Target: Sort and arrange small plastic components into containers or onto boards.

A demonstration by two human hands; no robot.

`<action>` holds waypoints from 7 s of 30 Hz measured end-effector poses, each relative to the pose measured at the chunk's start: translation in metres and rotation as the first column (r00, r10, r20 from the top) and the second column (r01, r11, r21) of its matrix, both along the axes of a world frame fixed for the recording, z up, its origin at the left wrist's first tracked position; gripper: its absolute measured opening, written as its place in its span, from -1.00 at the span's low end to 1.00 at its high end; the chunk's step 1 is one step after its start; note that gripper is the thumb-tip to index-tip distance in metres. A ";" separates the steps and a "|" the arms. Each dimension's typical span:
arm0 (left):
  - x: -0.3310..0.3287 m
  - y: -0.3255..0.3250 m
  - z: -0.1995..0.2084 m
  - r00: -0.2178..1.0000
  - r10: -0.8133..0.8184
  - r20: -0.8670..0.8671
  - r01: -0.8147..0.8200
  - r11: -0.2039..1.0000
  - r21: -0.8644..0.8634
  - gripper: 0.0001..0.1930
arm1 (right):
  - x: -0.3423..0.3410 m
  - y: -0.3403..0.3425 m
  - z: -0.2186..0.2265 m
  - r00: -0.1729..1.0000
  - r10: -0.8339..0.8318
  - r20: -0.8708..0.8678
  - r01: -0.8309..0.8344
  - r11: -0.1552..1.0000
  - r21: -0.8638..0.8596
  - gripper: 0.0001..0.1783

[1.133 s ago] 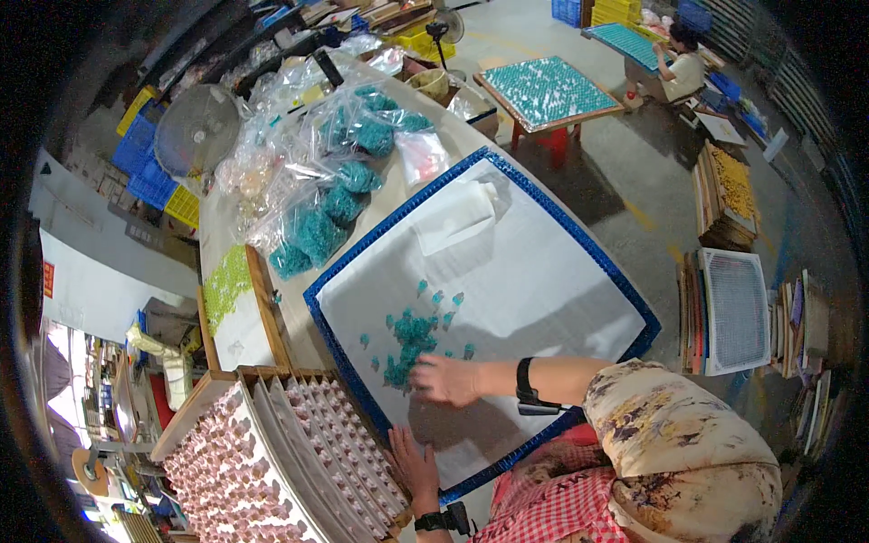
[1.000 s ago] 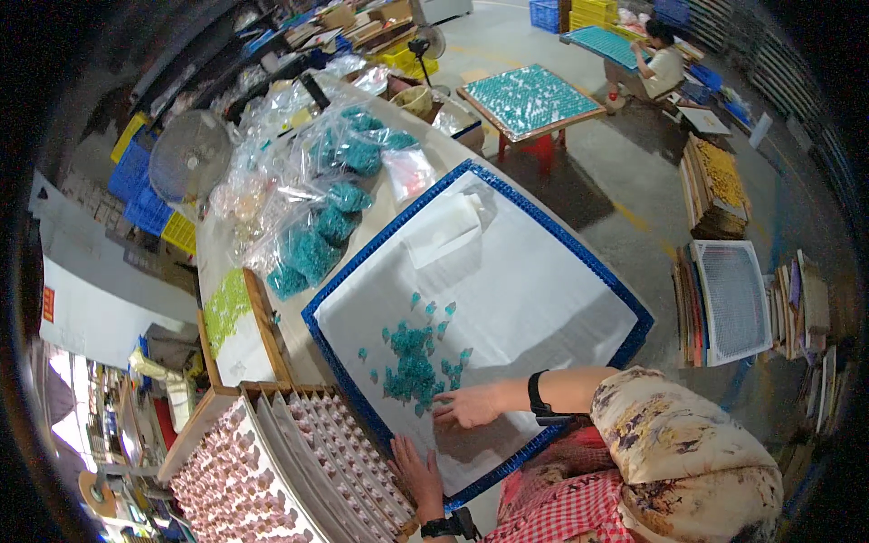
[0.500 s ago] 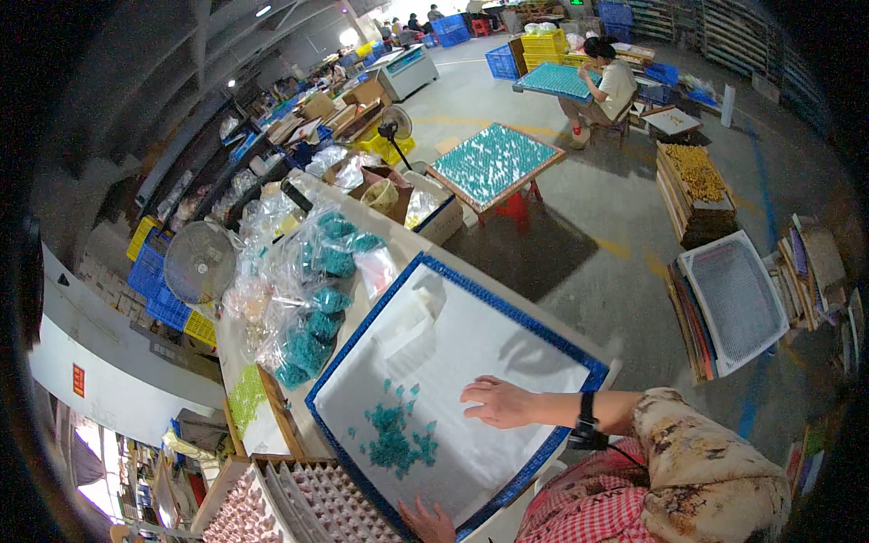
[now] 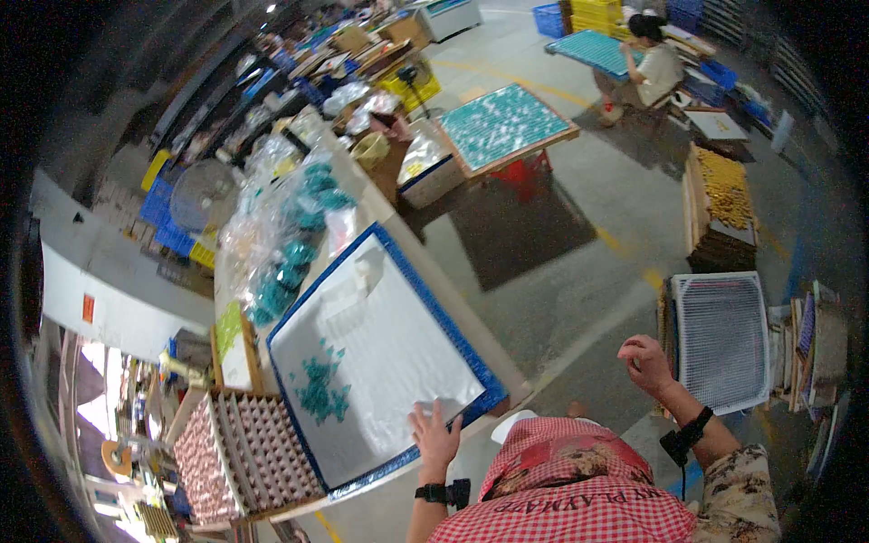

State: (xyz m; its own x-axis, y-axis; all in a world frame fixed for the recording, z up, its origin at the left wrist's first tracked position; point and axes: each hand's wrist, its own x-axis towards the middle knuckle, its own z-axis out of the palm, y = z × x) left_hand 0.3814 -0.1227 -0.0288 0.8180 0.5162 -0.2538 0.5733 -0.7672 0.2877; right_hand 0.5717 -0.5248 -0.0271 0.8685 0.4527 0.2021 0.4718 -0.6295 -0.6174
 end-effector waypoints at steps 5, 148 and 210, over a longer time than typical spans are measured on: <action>-0.007 -0.007 0.003 0.994 0.040 -0.104 -0.043 0.999 -0.029 -0.17 | 0.033 -0.014 -0.020 0.999 -0.035 -0.033 0.032 0.997 -0.077 -0.84; 0.146 -0.036 0.073 0.300 0.859 0.415 -0.887 0.411 -0.211 -0.61 | 0.248 0.601 0.095 -0.258 0.913 -0.317 -0.965 -0.230 0.124 -0.76; 0.148 -0.034 -0.006 -0.071 0.967 0.244 -0.996 -0.083 0.039 -0.43 | -0.089 0.791 0.005 -0.550 0.775 0.310 -0.827 -0.456 -0.328 -0.60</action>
State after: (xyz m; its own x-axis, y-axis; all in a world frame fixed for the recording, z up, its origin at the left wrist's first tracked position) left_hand 0.5291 -0.1562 -0.0348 -0.5867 0.8094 -0.0262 0.7399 0.5489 0.3888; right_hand 0.4829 0.2666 -0.0221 -0.8752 0.3788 0.3010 0.3313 0.9226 -0.1978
